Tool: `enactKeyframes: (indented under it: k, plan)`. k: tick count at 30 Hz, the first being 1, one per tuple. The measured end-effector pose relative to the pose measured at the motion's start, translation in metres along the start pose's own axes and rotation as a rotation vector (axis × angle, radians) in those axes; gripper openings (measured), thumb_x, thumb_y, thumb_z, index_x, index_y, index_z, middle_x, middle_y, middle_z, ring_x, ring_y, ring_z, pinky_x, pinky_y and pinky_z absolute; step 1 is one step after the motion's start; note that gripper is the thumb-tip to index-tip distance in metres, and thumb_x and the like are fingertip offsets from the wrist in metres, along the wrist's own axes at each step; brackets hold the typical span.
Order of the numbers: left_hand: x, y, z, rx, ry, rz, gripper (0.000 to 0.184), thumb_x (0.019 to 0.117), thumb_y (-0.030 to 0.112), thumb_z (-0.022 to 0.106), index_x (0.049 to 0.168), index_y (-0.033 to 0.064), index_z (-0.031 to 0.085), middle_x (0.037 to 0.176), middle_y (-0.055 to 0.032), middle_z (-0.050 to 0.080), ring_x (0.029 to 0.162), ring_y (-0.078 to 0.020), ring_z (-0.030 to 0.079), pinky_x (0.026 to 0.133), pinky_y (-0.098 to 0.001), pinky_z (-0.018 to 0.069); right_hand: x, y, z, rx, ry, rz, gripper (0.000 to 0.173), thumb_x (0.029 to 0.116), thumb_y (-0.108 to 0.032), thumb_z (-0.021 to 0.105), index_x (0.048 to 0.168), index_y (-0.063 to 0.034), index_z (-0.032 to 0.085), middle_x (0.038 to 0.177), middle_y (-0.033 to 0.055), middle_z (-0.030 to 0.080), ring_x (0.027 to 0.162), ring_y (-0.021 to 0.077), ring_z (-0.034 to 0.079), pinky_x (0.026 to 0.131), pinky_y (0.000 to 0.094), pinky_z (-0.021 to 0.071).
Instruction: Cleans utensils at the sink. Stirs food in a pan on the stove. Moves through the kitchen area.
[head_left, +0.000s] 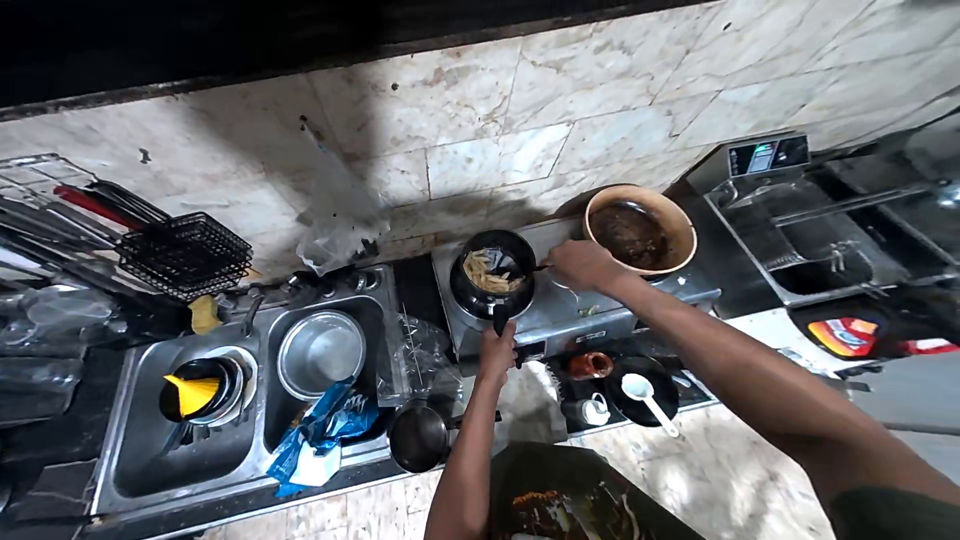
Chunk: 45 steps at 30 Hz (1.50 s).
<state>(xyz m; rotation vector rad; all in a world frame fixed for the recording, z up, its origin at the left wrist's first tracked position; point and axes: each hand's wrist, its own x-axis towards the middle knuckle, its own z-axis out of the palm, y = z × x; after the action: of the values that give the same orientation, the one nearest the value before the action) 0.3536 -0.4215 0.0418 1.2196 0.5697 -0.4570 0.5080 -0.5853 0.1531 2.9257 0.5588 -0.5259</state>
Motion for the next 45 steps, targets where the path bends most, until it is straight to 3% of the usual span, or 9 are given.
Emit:
enactKeyframes:
  k: [7, 12, 17, 20, 26, 30, 36, 41, 45]
  plan:
    - [0.0, -0.001, -0.001, -0.014, -0.011, 0.003, 0.028, 0.1079, 0.035, 0.053, 0.109, 0.0072, 0.052, 0.063, 0.0011, 0.042, 0.044, -0.0095, 0.039, 0.041, -0.0242, 0.0375, -0.017, 0.003, -0.01, -0.225, 0.057, -0.157, 0.013, 0.0935, -0.024, 0.072, 0.096, -0.0118, 0.073, 0.09, 0.0126, 0.07, 0.079, 0.0371, 0.069, 0.062, 0.0594, 0.0542]
    - [0.0, 0.0, 0.0, -0.011, -0.003, 0.011, 0.028, 0.108, 0.034, 0.053, 0.11, 0.0064, 0.053, 0.063, 0.0008, 0.042, 0.044, -0.0096, 0.038, 0.041, -0.0241, 0.0371, -0.003, -0.027, 0.008, -0.168, -0.003, -0.027, 0.016, 0.0944, -0.001, 0.061, 0.104, -0.006, 0.073, 0.107, 0.0177, 0.071, 0.089, 0.0422, 0.069, 0.065, 0.0604, 0.0557]
    - [0.0, 0.0, 0.0, -0.01, 0.005, 0.008, 0.028, 0.1075, 0.034, 0.055, 0.109, 0.0061, 0.052, 0.063, 0.0004, 0.044, 0.044, -0.0098, 0.04, 0.041, -0.0243, 0.0388, -0.008, -0.041, 0.011, -0.082, 0.169, 0.128, 0.006, 0.0897, 0.0, 0.067, 0.094, -0.0019, 0.07, 0.094, 0.0213, 0.068, 0.08, 0.0426, 0.068, 0.057, 0.0569, 0.0534]
    - [-0.001, -0.001, 0.0, -0.019, 0.002, 0.008, 0.027, 0.1078, 0.034, 0.054, 0.108, 0.0071, 0.052, 0.063, 0.0011, 0.042, 0.043, -0.0095, 0.038, 0.04, -0.024, 0.0375, -0.007, -0.048, 0.017, -0.049, 0.168, 0.153, 0.008, 0.0877, 0.002, 0.069, 0.095, 0.0004, 0.07, 0.103, 0.0237, 0.066, 0.082, 0.0438, 0.067, 0.059, 0.0581, 0.0547]
    - [0.001, -0.001, 0.0, -0.013, -0.001, 0.003, 0.028, 0.1078, 0.035, 0.054, 0.11, 0.007, 0.052, 0.063, 0.0009, 0.043, 0.044, -0.0097, 0.039, 0.04, -0.0241, 0.0376, -0.011, -0.052, 0.0, 0.053, -0.005, 0.253, 0.012, 0.0926, -0.016, 0.067, 0.092, -0.0037, 0.069, 0.096, 0.0215, 0.07, 0.087, 0.0442, 0.07, 0.064, 0.0628, 0.0539]
    - [0.002, -0.002, 0.0, -0.014, -0.012, 0.003, 0.028, 0.1078, 0.035, 0.054, 0.11, 0.0073, 0.052, 0.063, 0.0009, 0.042, 0.043, -0.0097, 0.038, 0.04, -0.0242, 0.0375, -0.008, -0.049, -0.012, -0.029, -0.012, 0.297, 0.008, 0.0896, -0.008, 0.067, 0.088, -0.0004, 0.069, 0.092, 0.0239, 0.069, 0.085, 0.0455, 0.069, 0.063, 0.0611, 0.0526]
    - [0.0, -0.001, 0.0, -0.027, -0.013, 0.013, 0.027, 0.1079, 0.033, 0.054, 0.109, 0.0068, 0.052, 0.063, 0.0008, 0.042, 0.043, -0.0094, 0.039, 0.04, -0.0237, 0.0373, 0.008, -0.033, -0.024, 0.028, -0.189, 0.172, 0.027, 0.0914, -0.033, 0.069, 0.088, -0.0056, 0.068, 0.091, 0.0203, 0.069, 0.087, 0.0422, 0.069, 0.065, 0.0646, 0.0521]
    - [0.0, 0.001, 0.0, -0.018, -0.003, -0.009, 0.028, 0.1076, 0.034, 0.054, 0.111, 0.0069, 0.052, 0.064, 0.0008, 0.043, 0.044, -0.0095, 0.039, 0.04, -0.0238, 0.0378, 0.024, -0.008, 0.017, 0.228, -0.108, 0.008, 0.034, 0.0989, -0.04, 0.063, 0.08, -0.013, 0.073, 0.083, 0.0126, 0.07, 0.082, 0.0361, 0.069, 0.066, 0.0639, 0.0511]
    - [0.0, 0.0, 0.0, -0.022, -0.01, -0.001, 0.027, 0.1078, 0.034, 0.054, 0.11, 0.0068, 0.052, 0.063, 0.0011, 0.043, 0.044, -0.0091, 0.039, 0.04, -0.0236, 0.0372, 0.004, -0.008, 0.013, 0.169, 0.056, -0.019, 0.022, 0.1008, -0.038, 0.063, 0.104, -0.0228, 0.079, 0.095, 0.0091, 0.075, 0.089, 0.0341, 0.071, 0.072, 0.0618, 0.0552]
